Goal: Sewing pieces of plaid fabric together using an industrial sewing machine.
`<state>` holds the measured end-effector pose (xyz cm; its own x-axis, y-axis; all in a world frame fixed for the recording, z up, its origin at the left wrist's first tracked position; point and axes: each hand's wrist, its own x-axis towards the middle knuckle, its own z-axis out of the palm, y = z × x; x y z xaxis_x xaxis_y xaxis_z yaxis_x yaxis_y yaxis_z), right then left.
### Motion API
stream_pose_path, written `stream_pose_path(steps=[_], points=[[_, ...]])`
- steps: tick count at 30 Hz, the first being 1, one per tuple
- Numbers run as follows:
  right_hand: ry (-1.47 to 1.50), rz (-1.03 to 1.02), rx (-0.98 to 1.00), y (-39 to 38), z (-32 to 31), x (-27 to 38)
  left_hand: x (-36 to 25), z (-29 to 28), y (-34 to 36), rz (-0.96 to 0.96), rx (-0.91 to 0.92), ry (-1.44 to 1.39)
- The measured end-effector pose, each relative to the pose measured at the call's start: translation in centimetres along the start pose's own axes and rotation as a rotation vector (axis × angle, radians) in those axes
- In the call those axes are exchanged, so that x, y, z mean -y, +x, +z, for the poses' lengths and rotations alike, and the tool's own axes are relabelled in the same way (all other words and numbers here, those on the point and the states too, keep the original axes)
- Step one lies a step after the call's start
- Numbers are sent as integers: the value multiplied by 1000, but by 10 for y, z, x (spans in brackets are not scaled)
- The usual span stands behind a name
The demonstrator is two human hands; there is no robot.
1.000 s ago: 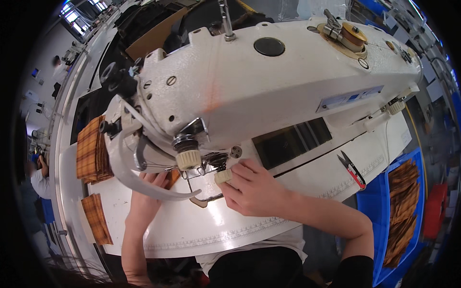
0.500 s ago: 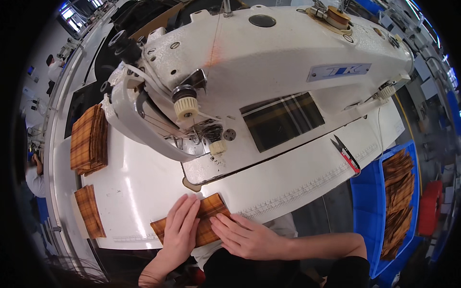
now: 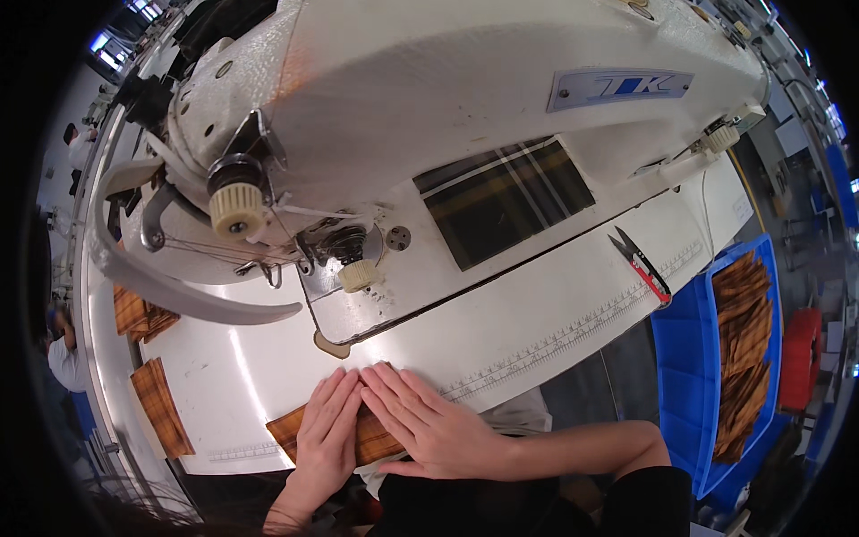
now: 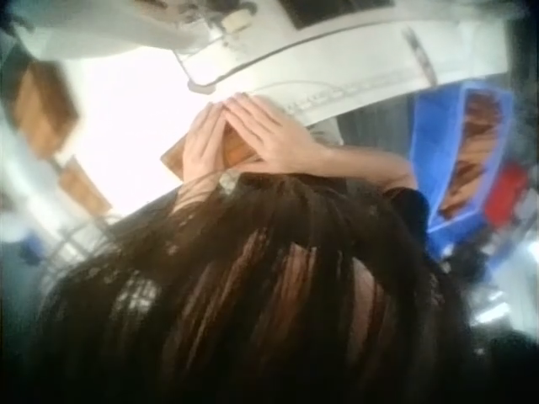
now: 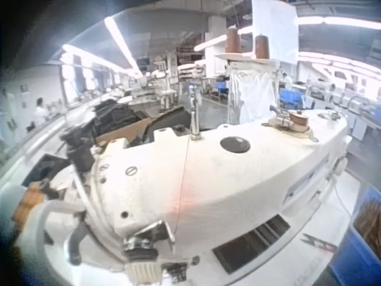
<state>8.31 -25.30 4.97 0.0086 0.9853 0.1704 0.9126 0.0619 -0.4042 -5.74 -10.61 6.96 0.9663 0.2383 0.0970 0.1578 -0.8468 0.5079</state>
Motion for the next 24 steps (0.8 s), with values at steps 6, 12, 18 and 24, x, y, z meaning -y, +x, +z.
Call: stream_pose_path(steps=[6, 12, 18, 24], points=[[-6, -17, 26, -11, -8, -8, 0, -2, -2, -35, 58, -52], [53, -92, 16, 13, -23, -42, 23, -12, 20, 38, 52, 48], [61, -156, 114, 22, -37, -76, 47, -41, -5, -21, 320, 256], [-1, -228, 144, 25, -45, -79, 63, -65, -64, -300, 254, 181]])
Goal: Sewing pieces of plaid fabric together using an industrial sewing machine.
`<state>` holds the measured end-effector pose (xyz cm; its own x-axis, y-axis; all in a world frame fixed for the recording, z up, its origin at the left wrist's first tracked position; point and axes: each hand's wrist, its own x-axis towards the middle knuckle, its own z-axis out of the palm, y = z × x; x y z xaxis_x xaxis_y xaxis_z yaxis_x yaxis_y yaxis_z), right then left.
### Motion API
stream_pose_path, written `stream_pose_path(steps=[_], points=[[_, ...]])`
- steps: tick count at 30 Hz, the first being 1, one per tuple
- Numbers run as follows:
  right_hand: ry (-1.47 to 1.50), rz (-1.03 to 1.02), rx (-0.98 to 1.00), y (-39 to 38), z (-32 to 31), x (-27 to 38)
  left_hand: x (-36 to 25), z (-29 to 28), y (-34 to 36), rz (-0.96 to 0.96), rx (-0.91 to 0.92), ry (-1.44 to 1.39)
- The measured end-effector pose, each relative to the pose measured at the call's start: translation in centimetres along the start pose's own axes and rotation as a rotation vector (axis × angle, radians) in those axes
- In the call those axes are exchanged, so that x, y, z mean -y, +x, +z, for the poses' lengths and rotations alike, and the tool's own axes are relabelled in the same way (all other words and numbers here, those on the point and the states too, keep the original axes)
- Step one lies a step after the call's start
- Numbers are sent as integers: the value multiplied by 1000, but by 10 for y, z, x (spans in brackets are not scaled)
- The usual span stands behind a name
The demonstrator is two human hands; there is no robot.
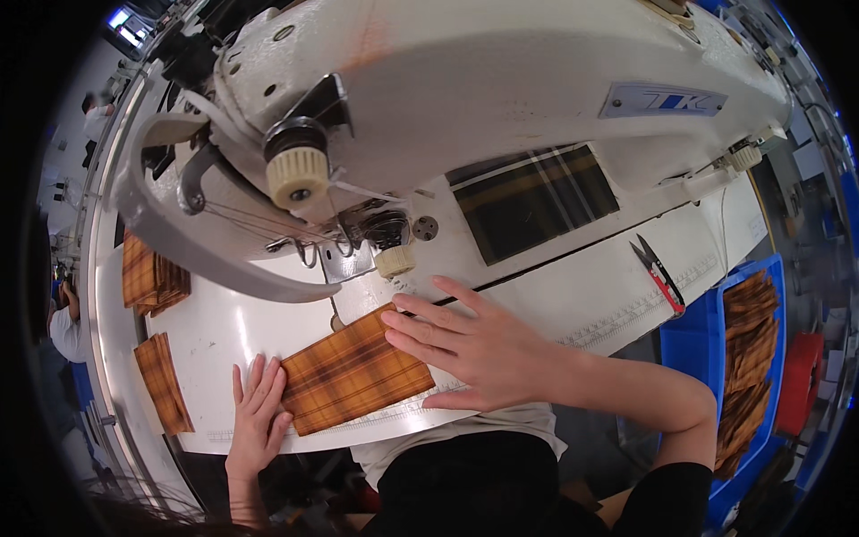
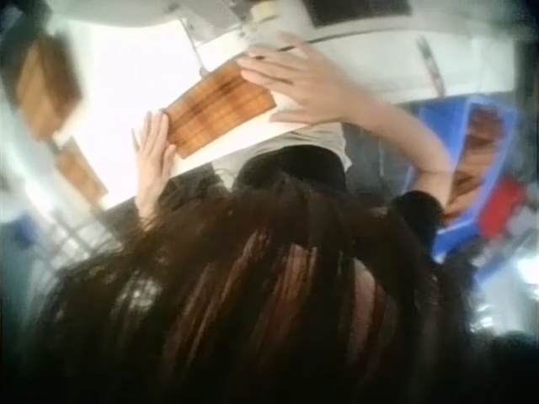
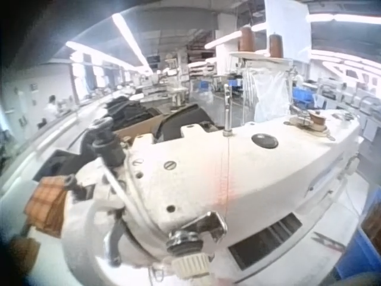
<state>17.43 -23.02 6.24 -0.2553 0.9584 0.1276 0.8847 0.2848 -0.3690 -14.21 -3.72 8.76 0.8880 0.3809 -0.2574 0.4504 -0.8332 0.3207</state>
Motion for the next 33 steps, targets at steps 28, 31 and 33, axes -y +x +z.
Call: stream_pose_path(steps=[28, 31, 33], points=[[-137, 93, -97, 14, -4, -8, -58, 11, 141, 500, -397, -36], [-151, 22, -186, 17, 6, -20, -49, 20, 150, 498, -444, -100], [-114, 26, -168, 19, 7, -21, -45, 21, 149, 481, -414, -116]])
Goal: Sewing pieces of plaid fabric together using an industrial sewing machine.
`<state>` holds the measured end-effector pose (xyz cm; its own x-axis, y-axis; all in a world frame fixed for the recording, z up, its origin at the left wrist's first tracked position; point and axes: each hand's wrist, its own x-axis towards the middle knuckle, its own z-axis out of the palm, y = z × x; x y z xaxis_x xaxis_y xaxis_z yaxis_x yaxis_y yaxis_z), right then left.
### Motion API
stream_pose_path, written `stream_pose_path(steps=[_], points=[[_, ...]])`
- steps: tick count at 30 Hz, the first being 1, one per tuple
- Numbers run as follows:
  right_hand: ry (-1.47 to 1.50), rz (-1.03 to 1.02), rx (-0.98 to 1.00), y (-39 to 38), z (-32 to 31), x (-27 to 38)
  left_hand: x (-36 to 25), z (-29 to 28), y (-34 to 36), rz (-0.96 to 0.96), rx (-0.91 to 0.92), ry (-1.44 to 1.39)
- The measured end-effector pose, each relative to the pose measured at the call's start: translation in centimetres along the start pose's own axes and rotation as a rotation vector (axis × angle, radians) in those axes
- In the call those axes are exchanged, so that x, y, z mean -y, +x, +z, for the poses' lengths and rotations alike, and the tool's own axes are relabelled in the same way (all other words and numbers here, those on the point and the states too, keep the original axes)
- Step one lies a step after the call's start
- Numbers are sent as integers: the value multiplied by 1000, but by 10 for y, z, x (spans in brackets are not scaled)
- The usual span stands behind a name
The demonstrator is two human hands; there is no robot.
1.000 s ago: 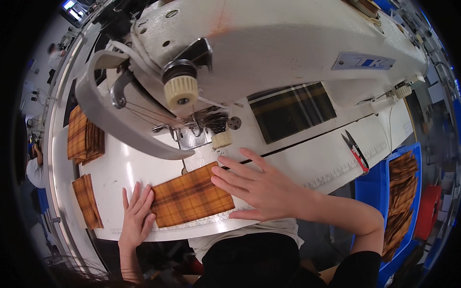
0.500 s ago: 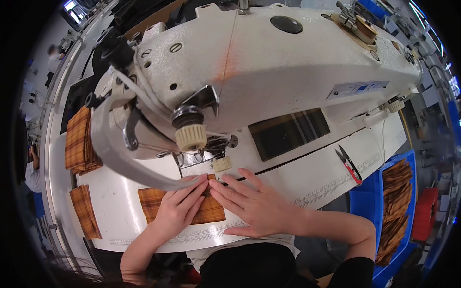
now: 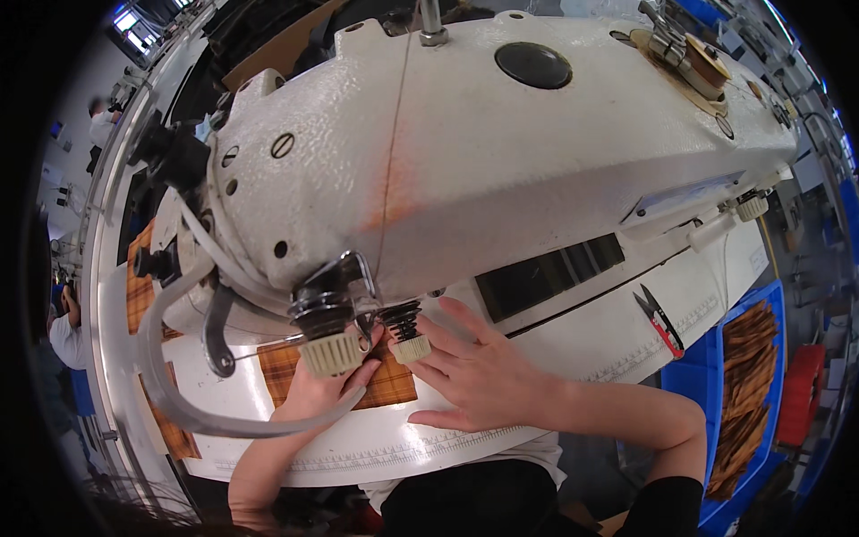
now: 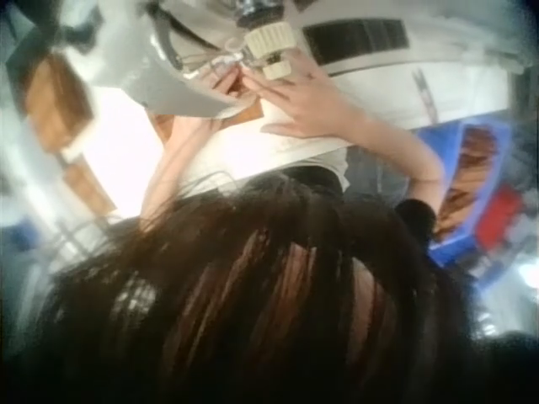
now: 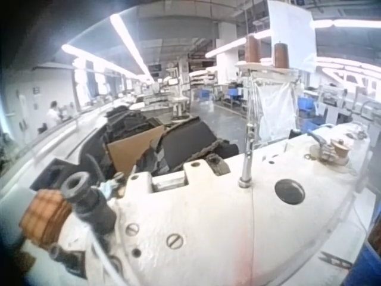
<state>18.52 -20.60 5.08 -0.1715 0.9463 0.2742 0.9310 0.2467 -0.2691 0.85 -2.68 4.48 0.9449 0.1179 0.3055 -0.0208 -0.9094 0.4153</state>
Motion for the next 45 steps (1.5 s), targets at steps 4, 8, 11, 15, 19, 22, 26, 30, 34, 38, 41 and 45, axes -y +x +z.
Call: stream_pose_path(steps=[4, 8, 11, 15, 19, 22, 26, 30, 34, 38, 41, 45], points=[[-107, 2, -61, 6, -3, 1, 2, 1, 1, -47, 2, -43], [-142, 11, -98, 8, -1, -5, 10, 2, 2, -33, 26, -16], [-141, 4, -138, 11, -2, -8, 15, 5, 0, -57, 41, -11], [-108, 22, -123, 14, -5, -8, 20, 5, -1, -267, 139, -242], [-91, 26, -115, 14, -1, -10, 27, 6, -2, -190, 267, -109], [-78, 27, -120, 14, -1, -10, 22, 4, 1, -211, 162, -194], [-80, 52, -130, 14, 3, -9, 29, 13, -5, -349, 252, -163], [-71, 36, -124, 13, -5, -7, 23, 7, -3, -130, 196, 21], [-39, -38, -187, 5, 5, -2, 9, -3, -11, 2, 292, -14], [-74, -75, -202, 4, 4, -1, -4, -9, -5, 205, 102, 7], [-163, -94, -164, 8, -6, -5, 2, -11, -1, 184, 133, 11], [-108, -75, -203, 16, 2, -15, 15, -9, -1, 21, 215, -14]])
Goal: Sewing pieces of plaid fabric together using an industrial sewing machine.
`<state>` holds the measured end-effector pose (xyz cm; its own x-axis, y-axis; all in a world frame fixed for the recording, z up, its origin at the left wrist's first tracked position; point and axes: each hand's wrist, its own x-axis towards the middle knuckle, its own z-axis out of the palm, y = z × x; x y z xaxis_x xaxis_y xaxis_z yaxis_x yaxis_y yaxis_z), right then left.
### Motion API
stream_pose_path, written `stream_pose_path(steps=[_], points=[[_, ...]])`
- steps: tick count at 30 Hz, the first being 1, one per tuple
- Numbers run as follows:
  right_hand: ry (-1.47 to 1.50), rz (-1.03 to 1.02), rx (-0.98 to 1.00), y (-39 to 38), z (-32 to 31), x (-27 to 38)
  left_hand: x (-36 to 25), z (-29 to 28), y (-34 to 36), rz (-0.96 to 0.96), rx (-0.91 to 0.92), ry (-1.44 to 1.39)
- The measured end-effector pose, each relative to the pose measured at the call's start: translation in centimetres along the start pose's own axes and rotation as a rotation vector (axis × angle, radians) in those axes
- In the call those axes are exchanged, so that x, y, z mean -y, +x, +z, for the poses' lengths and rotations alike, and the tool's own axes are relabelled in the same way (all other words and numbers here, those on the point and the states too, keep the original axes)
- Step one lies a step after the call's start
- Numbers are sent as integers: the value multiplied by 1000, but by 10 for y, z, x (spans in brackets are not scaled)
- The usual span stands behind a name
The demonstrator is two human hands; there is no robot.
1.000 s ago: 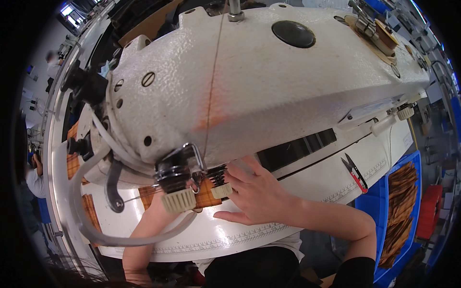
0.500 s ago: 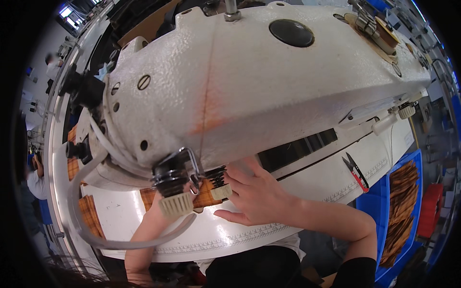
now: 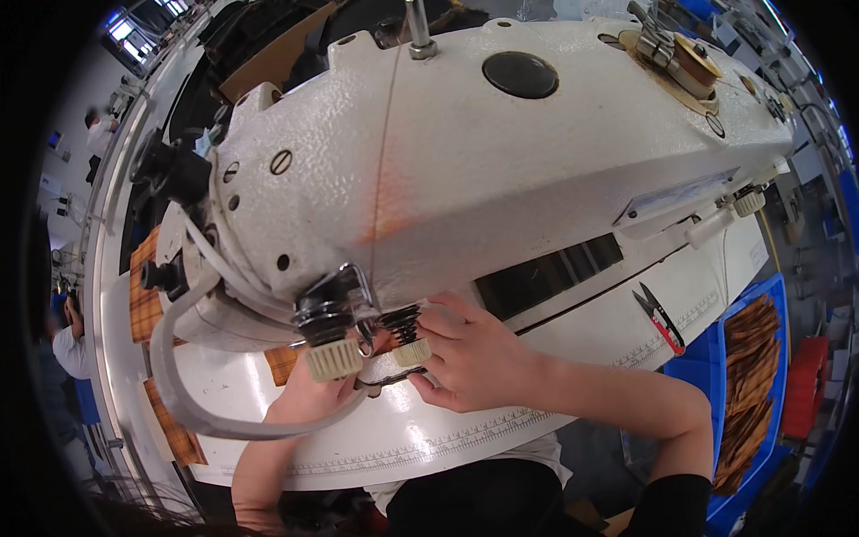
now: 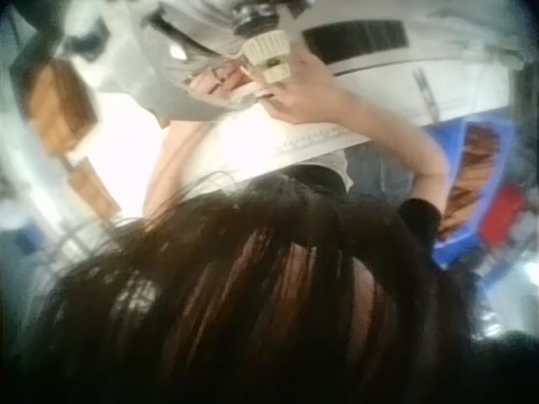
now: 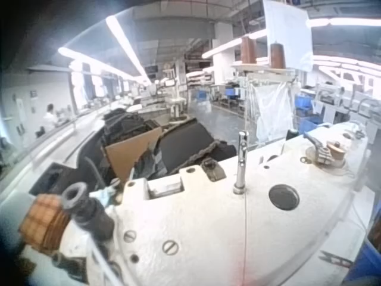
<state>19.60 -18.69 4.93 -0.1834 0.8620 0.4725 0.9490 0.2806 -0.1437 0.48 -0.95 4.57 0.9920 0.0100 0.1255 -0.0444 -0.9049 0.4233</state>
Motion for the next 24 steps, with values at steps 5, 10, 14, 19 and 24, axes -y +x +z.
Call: stream_pose_path(steps=[5, 10, 14, 19, 24], points=[[174, 142, -18, -2, 23, -8, 18, 5, 3, -105, 9, 28], [115, 117, -43, 4, 27, -14, 17, -5, 10, -98, -78, 35], [160, 137, 49, 5, 21, -10, 9, -10, 11, -171, -68, -82], [129, 134, -22, 4, 21, -11, 18, -7, 10, -100, -59, 21], [7, 80, -229, 3, 8, -14, 28, -2, 12, -362, -336, -330]])
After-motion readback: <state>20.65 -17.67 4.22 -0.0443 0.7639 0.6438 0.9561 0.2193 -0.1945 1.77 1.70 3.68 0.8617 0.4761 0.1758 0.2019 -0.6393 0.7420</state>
